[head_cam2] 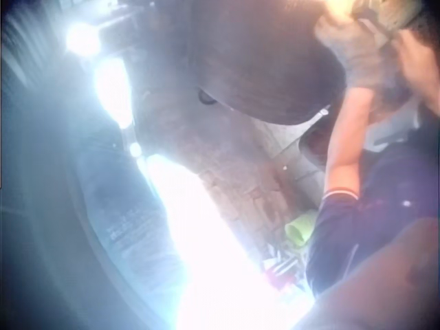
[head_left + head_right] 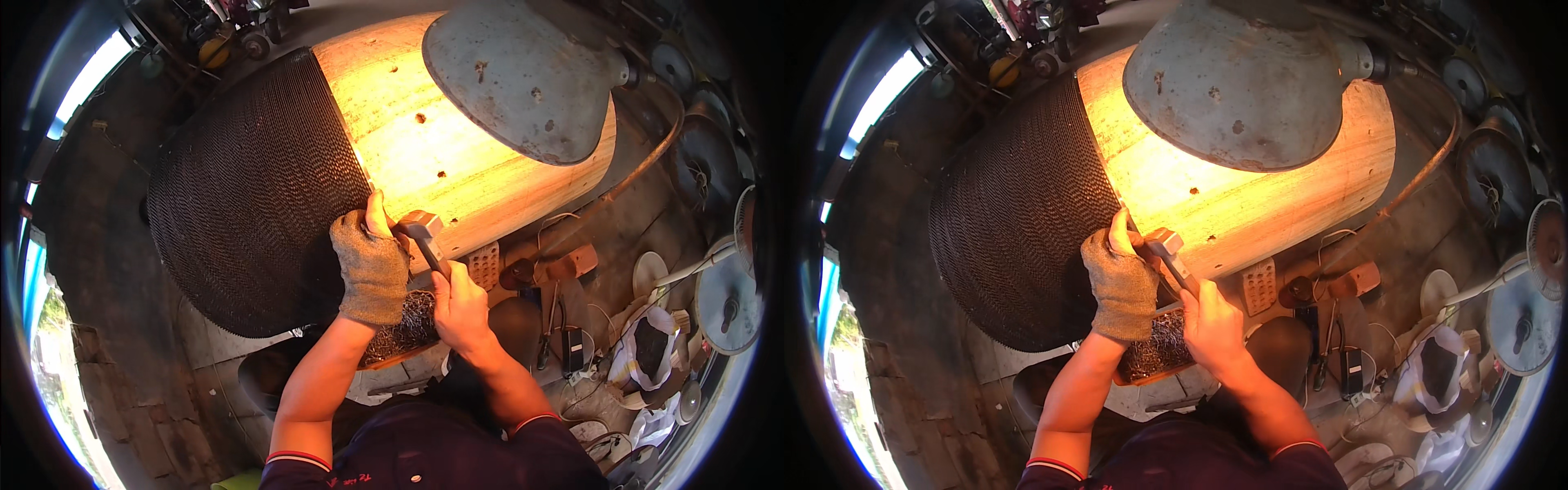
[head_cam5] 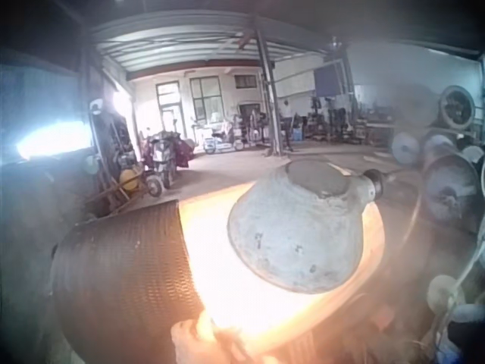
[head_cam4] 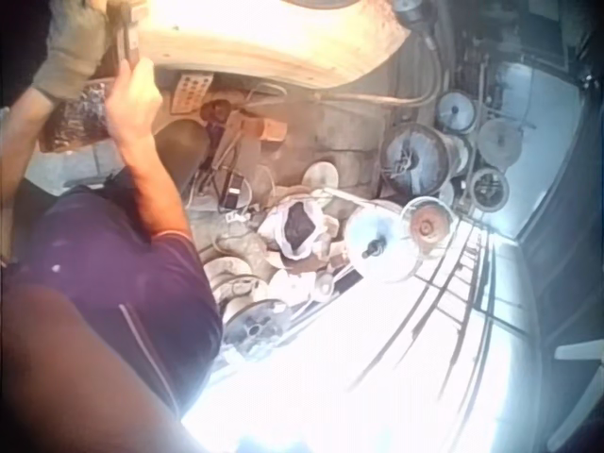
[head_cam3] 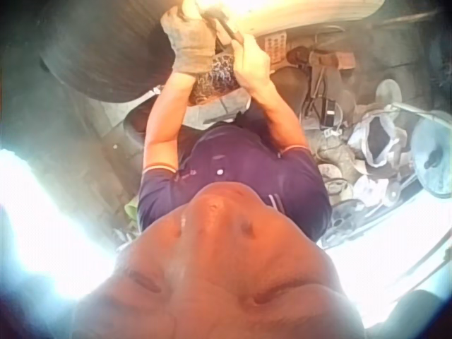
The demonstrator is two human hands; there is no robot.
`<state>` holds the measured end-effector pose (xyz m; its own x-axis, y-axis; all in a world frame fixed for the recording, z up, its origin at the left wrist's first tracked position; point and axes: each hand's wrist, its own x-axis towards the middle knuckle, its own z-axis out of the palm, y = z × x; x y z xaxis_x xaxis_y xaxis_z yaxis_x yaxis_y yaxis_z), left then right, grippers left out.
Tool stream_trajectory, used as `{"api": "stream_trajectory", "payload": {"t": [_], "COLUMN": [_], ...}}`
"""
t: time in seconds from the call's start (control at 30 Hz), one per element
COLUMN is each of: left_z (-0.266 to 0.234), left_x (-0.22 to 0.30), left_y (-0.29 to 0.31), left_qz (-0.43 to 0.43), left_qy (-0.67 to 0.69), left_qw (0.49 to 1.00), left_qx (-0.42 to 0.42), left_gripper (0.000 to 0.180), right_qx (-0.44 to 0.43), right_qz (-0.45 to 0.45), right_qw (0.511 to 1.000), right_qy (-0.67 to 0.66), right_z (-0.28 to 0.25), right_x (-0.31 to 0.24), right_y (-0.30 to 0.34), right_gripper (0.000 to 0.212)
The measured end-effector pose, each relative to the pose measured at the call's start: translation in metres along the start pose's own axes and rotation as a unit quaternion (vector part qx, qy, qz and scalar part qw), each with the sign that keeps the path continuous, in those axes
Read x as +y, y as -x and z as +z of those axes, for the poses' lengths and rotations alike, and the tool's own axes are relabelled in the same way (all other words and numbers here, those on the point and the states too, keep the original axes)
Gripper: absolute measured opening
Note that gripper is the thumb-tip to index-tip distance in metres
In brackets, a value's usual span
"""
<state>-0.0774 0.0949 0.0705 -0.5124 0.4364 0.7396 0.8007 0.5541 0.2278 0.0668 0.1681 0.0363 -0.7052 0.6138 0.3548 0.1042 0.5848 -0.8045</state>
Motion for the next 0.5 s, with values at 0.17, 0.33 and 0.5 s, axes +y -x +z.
{"api": "stream_trajectory", "payload": {"t": [0.17,0.33,0.5], "left_z": [0.012,0.004,-0.052], "left_x": [-0.006,-0.006,-0.003], "left_y": [0.004,0.004,0.024], "left_qz": [-0.001,0.034,-0.006], "left_qy": [-0.040,-0.035,0.058], "left_qw": [0.999,0.999,0.995], "left_qx": [0.004,0.005,-0.083], "left_gripper": [0.072,0.082,0.085], "right_qx": [0.011,0.045,-0.038], "right_qz": [0.002,-0.006,0.046], "right_qw": [1.000,0.997,0.998], "right_qy": [-0.005,-0.058,0.022], "right_z": [0.001,-0.005,-0.003], "right_x": [-0.001,-0.001,0.001], "right_y": [0.002,0.006,-0.004], "right_gripper": [0.021,0.020,0.019]}}
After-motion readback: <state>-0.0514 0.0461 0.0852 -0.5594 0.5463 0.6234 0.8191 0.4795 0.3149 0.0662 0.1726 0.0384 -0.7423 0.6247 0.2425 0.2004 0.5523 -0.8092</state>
